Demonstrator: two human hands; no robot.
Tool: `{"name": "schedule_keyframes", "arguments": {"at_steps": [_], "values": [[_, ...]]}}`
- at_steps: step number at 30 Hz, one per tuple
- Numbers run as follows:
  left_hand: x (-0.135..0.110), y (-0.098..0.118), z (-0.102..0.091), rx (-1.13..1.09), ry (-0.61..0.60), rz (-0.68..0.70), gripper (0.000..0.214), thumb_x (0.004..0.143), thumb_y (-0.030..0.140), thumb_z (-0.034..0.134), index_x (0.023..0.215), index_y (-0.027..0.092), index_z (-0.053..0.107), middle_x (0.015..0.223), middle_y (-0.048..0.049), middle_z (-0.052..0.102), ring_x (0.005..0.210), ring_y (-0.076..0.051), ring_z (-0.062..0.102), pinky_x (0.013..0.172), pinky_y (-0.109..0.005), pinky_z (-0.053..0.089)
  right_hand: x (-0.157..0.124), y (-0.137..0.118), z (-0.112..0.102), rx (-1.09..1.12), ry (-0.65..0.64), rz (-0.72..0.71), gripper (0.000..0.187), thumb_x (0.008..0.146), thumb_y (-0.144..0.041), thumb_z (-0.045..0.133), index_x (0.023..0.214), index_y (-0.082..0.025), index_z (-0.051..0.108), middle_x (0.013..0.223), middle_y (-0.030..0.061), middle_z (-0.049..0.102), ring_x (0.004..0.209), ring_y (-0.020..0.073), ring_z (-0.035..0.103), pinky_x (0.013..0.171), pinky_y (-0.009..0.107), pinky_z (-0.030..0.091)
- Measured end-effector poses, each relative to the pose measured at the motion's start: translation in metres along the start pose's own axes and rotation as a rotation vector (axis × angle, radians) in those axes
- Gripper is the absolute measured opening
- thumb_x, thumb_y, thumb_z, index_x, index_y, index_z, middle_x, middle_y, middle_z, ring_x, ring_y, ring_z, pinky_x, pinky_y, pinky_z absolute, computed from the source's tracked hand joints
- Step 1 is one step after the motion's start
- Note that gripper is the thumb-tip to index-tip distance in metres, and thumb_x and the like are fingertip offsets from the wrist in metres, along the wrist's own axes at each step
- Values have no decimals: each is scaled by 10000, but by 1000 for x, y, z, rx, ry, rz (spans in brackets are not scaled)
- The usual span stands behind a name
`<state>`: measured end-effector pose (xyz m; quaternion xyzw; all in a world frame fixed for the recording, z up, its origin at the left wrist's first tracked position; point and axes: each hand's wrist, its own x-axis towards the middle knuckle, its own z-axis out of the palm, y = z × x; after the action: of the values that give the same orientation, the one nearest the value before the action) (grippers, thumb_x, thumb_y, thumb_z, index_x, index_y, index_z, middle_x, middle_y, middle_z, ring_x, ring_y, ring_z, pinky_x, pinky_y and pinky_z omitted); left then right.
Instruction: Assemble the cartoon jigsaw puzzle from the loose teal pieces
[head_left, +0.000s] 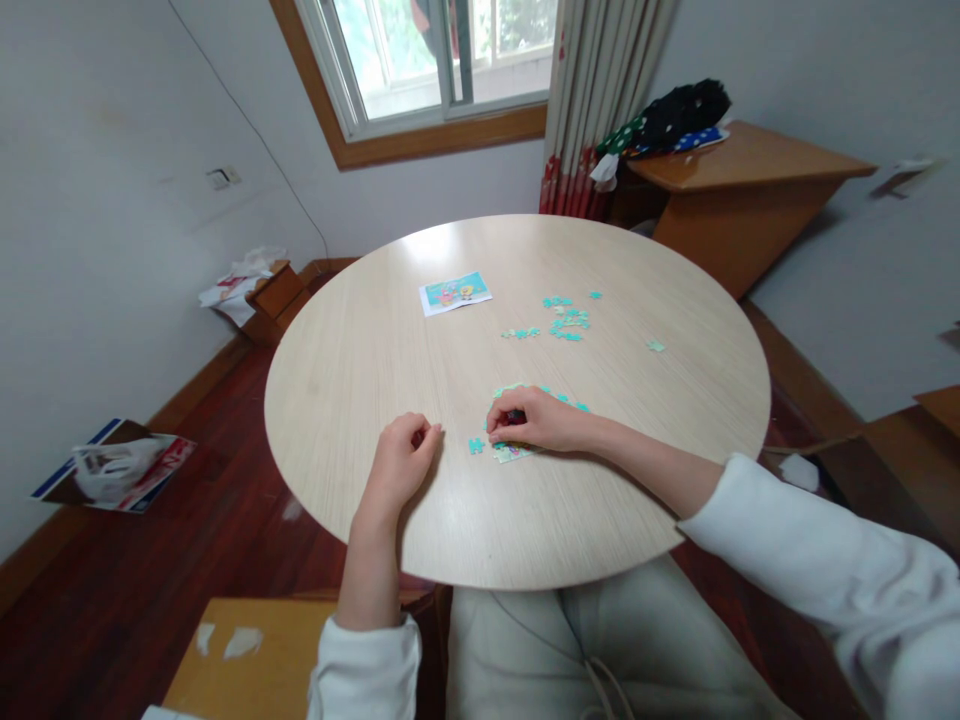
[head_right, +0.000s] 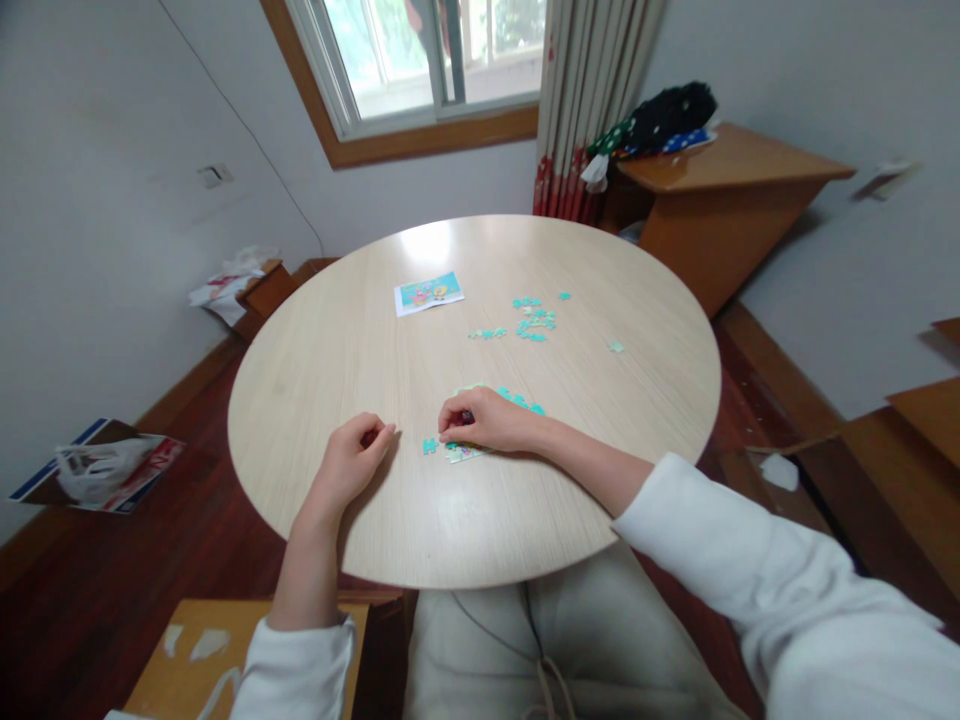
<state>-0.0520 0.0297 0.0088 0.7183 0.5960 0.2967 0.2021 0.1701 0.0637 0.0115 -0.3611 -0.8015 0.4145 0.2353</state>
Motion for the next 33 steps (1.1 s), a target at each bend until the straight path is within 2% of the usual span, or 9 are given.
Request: {"name": "schedule_keyframes", "arguments": {"at_steps": [28,33], "values": [[0,2,-1,2,0,-9,280,799,337,466,567,187,414,574,20,441,565,-117,392,571,-262,315,1,-1,1,-106,25,-50,50,747,-206,641,727,-165,660,715,22,625,686,126,517,673,263,387],[0,2,-1,3,-2,-11,276,799,338,461,572,187,419,567,23,434,563,-118,394,575,-262,313,1,0,0,-132,36,-124,56,737,-193,656,700,-173,618,721,15,592,719,132,495,697,270,385]]}}
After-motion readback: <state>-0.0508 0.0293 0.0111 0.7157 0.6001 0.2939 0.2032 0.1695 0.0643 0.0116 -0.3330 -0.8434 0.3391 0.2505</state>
